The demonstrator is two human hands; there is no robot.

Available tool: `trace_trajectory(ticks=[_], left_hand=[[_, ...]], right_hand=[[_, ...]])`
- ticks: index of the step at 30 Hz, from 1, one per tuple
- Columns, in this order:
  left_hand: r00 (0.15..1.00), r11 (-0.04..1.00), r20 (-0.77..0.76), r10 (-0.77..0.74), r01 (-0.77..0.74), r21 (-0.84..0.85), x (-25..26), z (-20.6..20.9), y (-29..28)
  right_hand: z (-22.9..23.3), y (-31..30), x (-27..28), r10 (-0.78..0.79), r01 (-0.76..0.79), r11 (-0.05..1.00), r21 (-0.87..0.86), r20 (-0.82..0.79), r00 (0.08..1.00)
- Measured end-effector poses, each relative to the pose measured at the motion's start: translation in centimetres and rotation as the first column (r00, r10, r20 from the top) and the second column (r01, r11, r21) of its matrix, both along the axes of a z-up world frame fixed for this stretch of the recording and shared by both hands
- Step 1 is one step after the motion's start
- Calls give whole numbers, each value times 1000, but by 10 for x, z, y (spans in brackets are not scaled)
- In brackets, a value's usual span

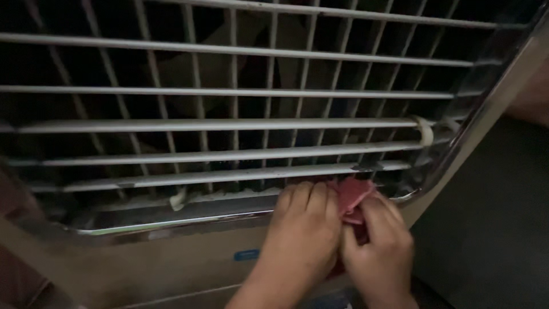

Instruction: The person uses a red cloth to wipe the metal grill and the front panel of a large appliance. They clean the horizontal bars of the grill and then move to the lower section of the appliance's body.

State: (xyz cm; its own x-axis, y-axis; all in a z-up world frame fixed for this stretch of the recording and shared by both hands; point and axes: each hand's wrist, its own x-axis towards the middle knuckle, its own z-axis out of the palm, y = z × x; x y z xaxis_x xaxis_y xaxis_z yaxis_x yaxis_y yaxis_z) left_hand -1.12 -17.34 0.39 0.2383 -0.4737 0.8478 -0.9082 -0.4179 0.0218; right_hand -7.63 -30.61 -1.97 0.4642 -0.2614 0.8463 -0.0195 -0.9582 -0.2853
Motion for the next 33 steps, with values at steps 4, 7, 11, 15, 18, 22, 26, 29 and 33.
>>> trace_trajectory(ticks=[4,7,11,15,18,22,26,29,33], left_hand=[[993,994,-107,-48,37,-100,1,3,-18],[993,993,-109,-39,26,-118,2,7,-18],[990,995,-137,-25,12,-102,3,6,-24],[987,996,-153,-45,33,-82,4,0,-21],[985,997,-162,-64,57,-46,8,-3,-12],[964,985,-214,-156,167,38,27,-2,23],[986,995,-141,-90,96,32,38,-11,71],[998,1000,-63,-22,23,7,39,-16,100],[999,999,-10,34,-34,1,36,-18,130]], right_hand=[[1,-34,-5,-138,134,989,-56,-68,988],[0,-41,-4,-201,195,979,-57,-114,973],[-9,-35,-2,-174,171,983,-73,-51,983],[-19,-22,4,-177,176,984,-29,-27,984],[-22,-7,9,-167,168,986,4,-34,985],[-19,30,20,-102,102,995,17,20,995],[-16,80,39,36,-39,999,16,162,986],[-14,106,49,164,-167,986,-5,236,958],[-26,130,55,243,-250,968,-11,271,931]])
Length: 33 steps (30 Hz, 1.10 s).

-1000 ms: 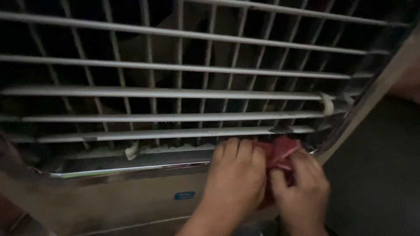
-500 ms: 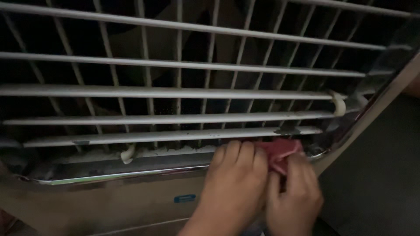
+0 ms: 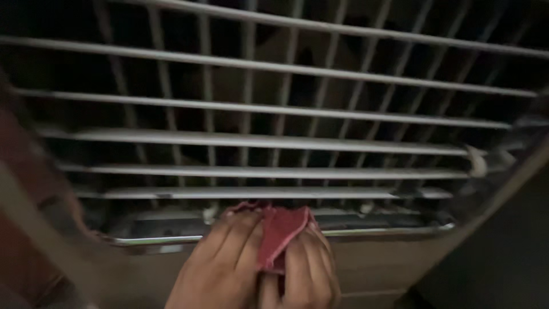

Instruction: The person uses a red cloth to wipe the metal grill and the front panel of a large appliance. They clean the horizontal bars of the grill and then move to the lower section of the appliance's body.

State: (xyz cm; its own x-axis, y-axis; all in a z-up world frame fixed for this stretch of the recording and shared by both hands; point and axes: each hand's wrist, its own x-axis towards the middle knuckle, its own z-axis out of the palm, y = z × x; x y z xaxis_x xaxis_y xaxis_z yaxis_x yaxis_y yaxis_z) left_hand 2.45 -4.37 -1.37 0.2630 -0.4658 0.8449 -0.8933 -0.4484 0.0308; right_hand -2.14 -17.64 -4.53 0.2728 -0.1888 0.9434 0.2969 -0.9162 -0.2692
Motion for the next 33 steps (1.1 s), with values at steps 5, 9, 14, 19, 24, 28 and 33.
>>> trace_trajectory(ticks=[5,9,14,19,24,28,33], left_hand=[[984,992,141,107,-115,54,-3,-3,12],[969,992,212,127,-121,-41,-10,-14,-21],[976,996,204,-73,82,-32,-32,-14,-82],[977,977,31,-212,211,14,-37,-6,-127],[969,969,-3,-248,248,-4,-33,4,-153],[953,953,-25,-303,304,17,-27,-1,-151],[951,951,33,-307,304,57,-20,-11,-133]], right_hand=[[-22,-32,10,188,-200,945,-259,-72,980],[-32,-98,7,86,-129,917,-376,-131,988],[-9,-170,-35,-233,206,922,-327,-47,971],[2,-209,-72,-651,598,759,-256,-294,700],[8,-215,-74,-699,600,714,-362,-317,641],[11,-209,-74,-695,596,716,-364,-291,657],[39,-213,-70,-661,591,711,-381,-647,379]])
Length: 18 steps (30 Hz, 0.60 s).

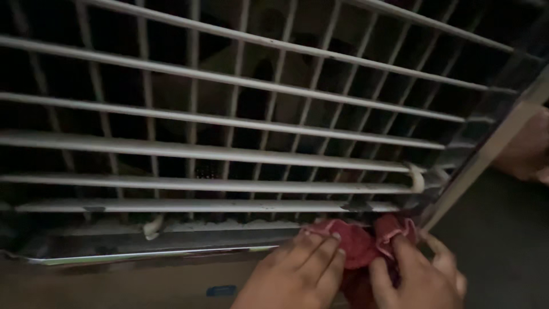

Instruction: The person uses a red cloth to wipe the metal grill and the front panel of a large appliance. They clean the horizontal bars of the grill and then move to the lower section of the appliance's body.

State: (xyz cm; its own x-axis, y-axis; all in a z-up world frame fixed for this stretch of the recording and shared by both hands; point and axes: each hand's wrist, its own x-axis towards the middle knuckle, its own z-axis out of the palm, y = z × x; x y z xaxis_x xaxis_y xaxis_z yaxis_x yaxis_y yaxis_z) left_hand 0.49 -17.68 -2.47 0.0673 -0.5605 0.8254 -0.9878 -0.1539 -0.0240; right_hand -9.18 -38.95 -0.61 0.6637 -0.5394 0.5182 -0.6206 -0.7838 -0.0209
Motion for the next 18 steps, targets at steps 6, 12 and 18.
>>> trace_trajectory(ticks=[6,12,18], left_hand=[[982,990,123,144,-142,-24,9,-6,54],[963,973,146,227,-231,12,14,3,130],[927,949,204,314,-316,-26,12,12,170]], right_hand=[[1,40,5,144,-118,979,164,-156,977],[-27,131,27,604,-611,776,160,92,792],[-38,194,49,724,-757,647,89,239,647]])
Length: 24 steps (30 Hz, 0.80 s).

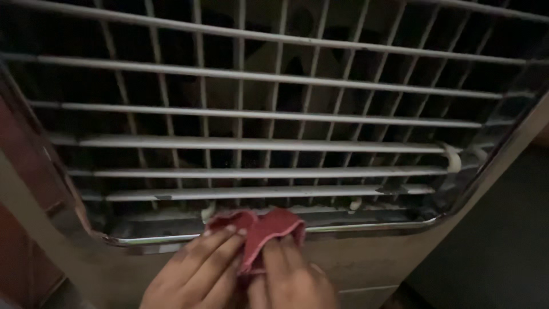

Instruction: The person uses a red cloth to wipe the metal grill and the front panel of a large appliance. They clean the horizontal bars of the grill and then move to the lower section of the appliance's body.

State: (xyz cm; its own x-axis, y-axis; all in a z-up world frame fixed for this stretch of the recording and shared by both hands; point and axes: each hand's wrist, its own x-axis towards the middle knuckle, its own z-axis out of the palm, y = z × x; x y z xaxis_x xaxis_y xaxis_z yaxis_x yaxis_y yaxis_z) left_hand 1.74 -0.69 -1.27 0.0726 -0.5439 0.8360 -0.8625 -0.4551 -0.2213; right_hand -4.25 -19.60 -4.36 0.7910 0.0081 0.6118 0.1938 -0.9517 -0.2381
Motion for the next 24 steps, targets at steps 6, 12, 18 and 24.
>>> trace_trajectory(ticks=[6,12,18,24], left_hand=[[994,994,84,69,-62,-87,9,-10,32],[993,996,73,89,-87,-34,16,0,63],[979,985,-130,158,-166,-47,12,10,58],[952,959,-196,233,-259,-118,6,29,11]], right_hand=[[-5,42,24,130,-130,991,-13,98,987],[-4,77,43,160,-98,978,-183,361,919],[-2,78,39,294,-220,930,-296,232,927],[39,44,19,184,-169,935,311,-19,983]])
